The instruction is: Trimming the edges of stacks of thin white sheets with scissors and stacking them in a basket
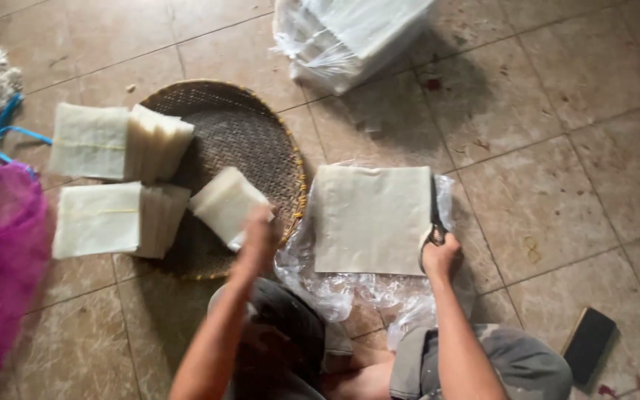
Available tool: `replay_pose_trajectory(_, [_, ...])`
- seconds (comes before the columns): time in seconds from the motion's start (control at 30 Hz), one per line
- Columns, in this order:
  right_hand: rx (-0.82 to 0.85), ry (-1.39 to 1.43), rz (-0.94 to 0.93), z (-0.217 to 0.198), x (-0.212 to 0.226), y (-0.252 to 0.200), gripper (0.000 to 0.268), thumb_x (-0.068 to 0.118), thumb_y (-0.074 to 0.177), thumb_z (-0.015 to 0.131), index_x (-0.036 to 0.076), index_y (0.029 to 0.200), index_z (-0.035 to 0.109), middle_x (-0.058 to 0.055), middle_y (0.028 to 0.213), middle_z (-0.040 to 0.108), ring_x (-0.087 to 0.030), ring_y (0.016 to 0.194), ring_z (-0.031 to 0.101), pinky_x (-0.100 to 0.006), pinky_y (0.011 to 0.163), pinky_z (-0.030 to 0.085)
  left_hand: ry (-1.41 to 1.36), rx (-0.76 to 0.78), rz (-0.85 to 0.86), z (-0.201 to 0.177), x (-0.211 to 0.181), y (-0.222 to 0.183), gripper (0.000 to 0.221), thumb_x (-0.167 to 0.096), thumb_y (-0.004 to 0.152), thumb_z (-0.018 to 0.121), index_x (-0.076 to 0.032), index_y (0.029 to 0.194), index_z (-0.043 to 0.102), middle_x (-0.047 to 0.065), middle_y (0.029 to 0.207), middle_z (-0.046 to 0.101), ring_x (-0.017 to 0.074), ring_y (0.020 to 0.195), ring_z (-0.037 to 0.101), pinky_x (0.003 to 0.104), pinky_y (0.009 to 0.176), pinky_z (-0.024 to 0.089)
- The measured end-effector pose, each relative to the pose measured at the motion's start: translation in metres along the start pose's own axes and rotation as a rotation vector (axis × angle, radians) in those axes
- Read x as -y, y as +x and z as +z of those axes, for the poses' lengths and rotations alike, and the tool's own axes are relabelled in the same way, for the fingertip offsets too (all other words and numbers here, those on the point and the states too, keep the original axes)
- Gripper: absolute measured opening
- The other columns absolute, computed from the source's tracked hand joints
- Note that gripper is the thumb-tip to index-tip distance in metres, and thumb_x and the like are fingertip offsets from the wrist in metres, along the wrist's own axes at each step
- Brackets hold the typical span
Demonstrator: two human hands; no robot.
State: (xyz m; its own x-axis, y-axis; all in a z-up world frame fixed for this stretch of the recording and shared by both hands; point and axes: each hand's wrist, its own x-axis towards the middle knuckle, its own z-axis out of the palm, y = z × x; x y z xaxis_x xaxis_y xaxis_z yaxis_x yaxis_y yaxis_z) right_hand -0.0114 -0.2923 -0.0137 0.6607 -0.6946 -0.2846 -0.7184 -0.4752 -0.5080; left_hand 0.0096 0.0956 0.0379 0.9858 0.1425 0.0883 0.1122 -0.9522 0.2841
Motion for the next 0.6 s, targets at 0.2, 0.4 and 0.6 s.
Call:
replay_pose_trajectory(0.2, [0.035, 0.007, 0.019, -0.02, 0.018, -0.012, 0.023, 0.028, 0.097, 0.061, 0.01, 0.093, 0.075, -0.013, 0.083, 0.075, -0.037, 0.096, 0.074, -0.045, 0.085, 0.057, -0.223, 0.366, -0.117, 0.059, -0.091, -0.047, 0.078, -0.034, 0.083, 0.081, -0.006, 0.146, 0.045, 0.018, 0.13, 0.054, 0.0427, 0.113, 0.063, 0.052, 0.091, 0.059])
replay_pose_trajectory(0.4, [0.061, 0.012, 0.052, -0.026, 0.022, -0.011, 0.02, 0.027, 0.094, 0.062, 0.012, 0.093, 0.076, -0.011, 0.083, 0.076, -0.036, 0.096, 0.075, -0.046, 0.086, 0.058, -0.443, 0.288, -0.354, 0.089, -0.084, -0.04, 0.084, -0.025, 0.078, 0.087, -0.006, 0.148, 0.044, 0.021, 0.128, 0.059, 0.0447, 0.118, 0.061, 0.056, 0.096, 0.055])
replay_pose_trajectory(0.6, [0.081, 0.048, 0.051, -0.021, 0.018, -0.007, 0.016, 0.018, 0.085, 0.068, 0.009, 0.095, 0.076, -0.015, 0.085, 0.076, -0.038, 0.095, 0.075, -0.046, 0.084, 0.058, -0.861, 0.29, -0.555, 0.091, -0.075, -0.031, 0.065, -0.014, 0.076, 0.087, -0.005, 0.134, 0.059, 0.011, 0.086, 0.074, 0.0218, 0.083, 0.072, 0.038, 0.076, 0.058])
